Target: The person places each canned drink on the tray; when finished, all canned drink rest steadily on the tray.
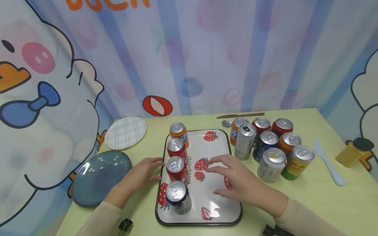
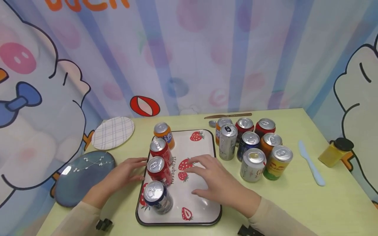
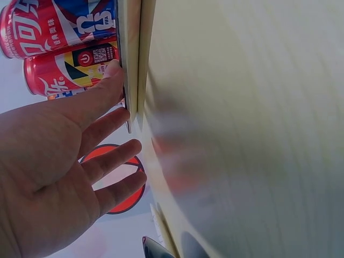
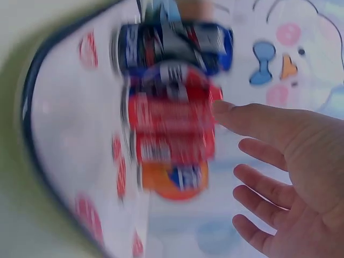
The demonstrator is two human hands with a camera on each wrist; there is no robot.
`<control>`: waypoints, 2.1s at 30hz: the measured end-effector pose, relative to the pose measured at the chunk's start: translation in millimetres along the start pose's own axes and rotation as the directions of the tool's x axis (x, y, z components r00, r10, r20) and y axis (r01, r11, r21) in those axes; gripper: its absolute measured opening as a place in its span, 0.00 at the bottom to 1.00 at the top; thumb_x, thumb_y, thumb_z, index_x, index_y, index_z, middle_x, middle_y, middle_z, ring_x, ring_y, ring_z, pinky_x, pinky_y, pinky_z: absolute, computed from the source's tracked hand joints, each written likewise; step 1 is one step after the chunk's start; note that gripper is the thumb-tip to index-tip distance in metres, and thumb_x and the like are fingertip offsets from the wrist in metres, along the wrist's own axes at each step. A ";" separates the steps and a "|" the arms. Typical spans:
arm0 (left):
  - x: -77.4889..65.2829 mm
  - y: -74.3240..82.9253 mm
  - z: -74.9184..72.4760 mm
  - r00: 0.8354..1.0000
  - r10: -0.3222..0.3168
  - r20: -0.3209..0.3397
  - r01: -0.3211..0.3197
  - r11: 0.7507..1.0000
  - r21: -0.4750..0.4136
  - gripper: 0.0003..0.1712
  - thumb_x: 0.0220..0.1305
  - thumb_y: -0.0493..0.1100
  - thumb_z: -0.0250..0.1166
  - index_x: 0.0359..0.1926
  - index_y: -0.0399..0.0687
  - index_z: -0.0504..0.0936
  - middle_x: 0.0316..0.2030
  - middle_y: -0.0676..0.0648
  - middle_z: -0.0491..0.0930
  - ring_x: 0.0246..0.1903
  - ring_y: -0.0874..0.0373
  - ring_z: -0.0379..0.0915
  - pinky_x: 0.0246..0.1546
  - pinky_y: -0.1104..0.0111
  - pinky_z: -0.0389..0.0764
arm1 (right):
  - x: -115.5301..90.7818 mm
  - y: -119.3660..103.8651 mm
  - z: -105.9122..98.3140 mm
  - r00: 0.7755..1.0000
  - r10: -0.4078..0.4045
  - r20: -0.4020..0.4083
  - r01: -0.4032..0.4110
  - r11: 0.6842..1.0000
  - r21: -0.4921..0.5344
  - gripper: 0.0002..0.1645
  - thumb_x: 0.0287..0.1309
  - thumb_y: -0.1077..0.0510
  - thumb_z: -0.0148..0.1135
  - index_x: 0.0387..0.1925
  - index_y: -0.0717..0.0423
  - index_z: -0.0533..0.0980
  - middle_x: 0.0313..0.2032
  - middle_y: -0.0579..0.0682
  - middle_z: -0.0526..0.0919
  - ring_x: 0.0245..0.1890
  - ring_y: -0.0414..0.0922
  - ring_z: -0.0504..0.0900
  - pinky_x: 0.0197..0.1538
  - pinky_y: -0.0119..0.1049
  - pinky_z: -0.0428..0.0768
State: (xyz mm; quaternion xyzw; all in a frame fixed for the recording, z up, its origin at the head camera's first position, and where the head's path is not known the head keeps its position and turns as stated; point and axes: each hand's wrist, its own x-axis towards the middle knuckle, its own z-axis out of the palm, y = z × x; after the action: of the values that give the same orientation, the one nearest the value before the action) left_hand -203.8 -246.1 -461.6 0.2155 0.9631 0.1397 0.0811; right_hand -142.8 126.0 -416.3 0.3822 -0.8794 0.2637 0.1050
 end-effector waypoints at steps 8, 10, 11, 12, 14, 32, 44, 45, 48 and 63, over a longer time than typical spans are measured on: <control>-4.7 -2.7 3.1 1.000 0.000 -0.009 0.000 1.000 -0.002 0.31 0.61 0.50 0.76 0.65 0.51 0.82 0.71 0.42 0.74 0.70 0.40 0.69 0.71 0.44 0.72 | -39.0 50.0 -49.6 0.991 0.006 -0.133 -0.024 0.991 -0.132 0.35 0.35 0.57 0.88 0.51 0.50 0.85 0.56 0.50 0.83 0.56 0.52 0.81 0.55 0.55 0.79; -5.2 -3.2 3.3 1.000 0.007 -0.015 -0.007 1.000 -0.002 0.31 0.61 0.50 0.75 0.65 0.50 0.82 0.71 0.42 0.74 0.70 0.39 0.69 0.71 0.44 0.72 | -47.6 62.3 -63.6 0.988 0.001 -0.156 -0.026 0.987 -0.158 0.36 0.33 0.58 0.88 0.51 0.51 0.84 0.54 0.50 0.83 0.54 0.52 0.81 0.53 0.54 0.79; -5.4 -3.7 3.3 1.000 0.020 -0.022 -0.020 1.000 0.004 0.31 0.62 0.50 0.75 0.65 0.49 0.82 0.70 0.41 0.74 0.70 0.39 0.69 0.70 0.44 0.72 | -51.5 67.8 -70.5 0.986 0.000 -0.164 -0.030 0.984 -0.174 0.37 0.32 0.58 0.88 0.51 0.52 0.84 0.54 0.51 0.83 0.53 0.52 0.81 0.51 0.55 0.79; -5.6 -4.2 3.2 0.999 0.024 -0.026 -0.024 1.000 0.004 0.31 0.62 0.49 0.75 0.65 0.49 0.82 0.70 0.41 0.74 0.70 0.39 0.70 0.70 0.44 0.72 | -55.0 73.4 -76.9 0.985 -0.005 -0.172 -0.028 0.982 -0.189 0.38 0.30 0.59 0.89 0.51 0.53 0.84 0.53 0.51 0.84 0.52 0.53 0.81 0.50 0.55 0.78; -6.0 -5.3 2.8 0.999 0.032 -0.034 -0.031 0.999 0.004 0.30 0.62 0.49 0.75 0.64 0.49 0.82 0.70 0.41 0.75 0.69 0.38 0.70 0.70 0.43 0.72 | -60.4 83.6 -88.1 0.986 -0.004 -0.170 -0.032 0.977 -0.209 0.40 0.29 0.60 0.89 0.52 0.53 0.84 0.53 0.51 0.83 0.52 0.52 0.81 0.49 0.55 0.78; -4.6 -4.4 2.6 0.999 0.026 -0.027 -0.026 1.000 -0.002 0.30 0.62 0.49 0.75 0.65 0.49 0.82 0.70 0.41 0.74 0.70 0.38 0.69 0.70 0.43 0.72 | -74.2 108.9 -101.7 0.976 0.218 -0.006 -0.211 0.936 -0.281 0.42 0.33 0.48 0.90 0.55 0.52 0.83 0.53 0.57 0.85 0.55 0.59 0.82 0.58 0.67 0.66; -1.4 -1.4 2.5 1.000 -0.005 -0.020 0.004 1.000 -0.014 0.31 0.62 0.50 0.75 0.66 0.52 0.81 0.72 0.43 0.73 0.72 0.40 0.68 0.71 0.44 0.72 | -75.9 106.6 -100.4 0.980 0.155 -0.124 -0.176 0.967 -0.186 0.42 0.24 0.53 0.92 0.49 0.50 0.82 0.47 0.48 0.86 0.48 0.50 0.83 0.53 0.61 0.72; -1.3 -1.5 2.6 1.000 -0.007 -0.021 0.007 1.000 -0.013 0.31 0.62 0.50 0.75 0.66 0.52 0.81 0.72 0.43 0.73 0.72 0.40 0.68 0.71 0.44 0.72 | -74.6 103.5 -100.2 0.979 0.154 -0.134 -0.177 0.968 -0.180 0.42 0.24 0.53 0.92 0.50 0.49 0.82 0.47 0.47 0.86 0.47 0.50 0.82 0.53 0.60 0.74; -1.1 -1.5 2.6 1.000 -0.016 -0.021 0.015 1.000 -0.012 0.31 0.62 0.50 0.75 0.66 0.52 0.81 0.72 0.44 0.73 0.72 0.40 0.67 0.71 0.44 0.72 | -68.5 90.6 -97.7 0.973 0.170 -0.154 -0.194 0.969 -0.155 0.43 0.26 0.54 0.91 0.52 0.48 0.82 0.49 0.47 0.85 0.46 0.45 0.82 0.48 0.50 0.80; 4.0 3.9 0.2 1.000 -0.015 -0.007 0.015 1.000 -0.013 0.32 0.61 0.50 0.76 0.66 0.54 0.81 0.72 0.44 0.73 0.72 0.41 0.68 0.71 0.45 0.72 | 9.7 45.7 -38.4 0.958 0.207 -0.200 -0.193 0.977 0.090 0.42 0.35 0.56 0.88 0.58 0.53 0.81 0.55 0.50 0.83 0.50 0.47 0.84 0.51 0.50 0.88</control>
State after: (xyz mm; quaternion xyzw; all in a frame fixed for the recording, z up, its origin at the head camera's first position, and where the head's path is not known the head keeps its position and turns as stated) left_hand -205.8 -240.9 -461.0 0.2072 0.9640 0.1459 0.0803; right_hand -183.4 166.9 -397.8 0.2651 -0.8880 0.3421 0.1557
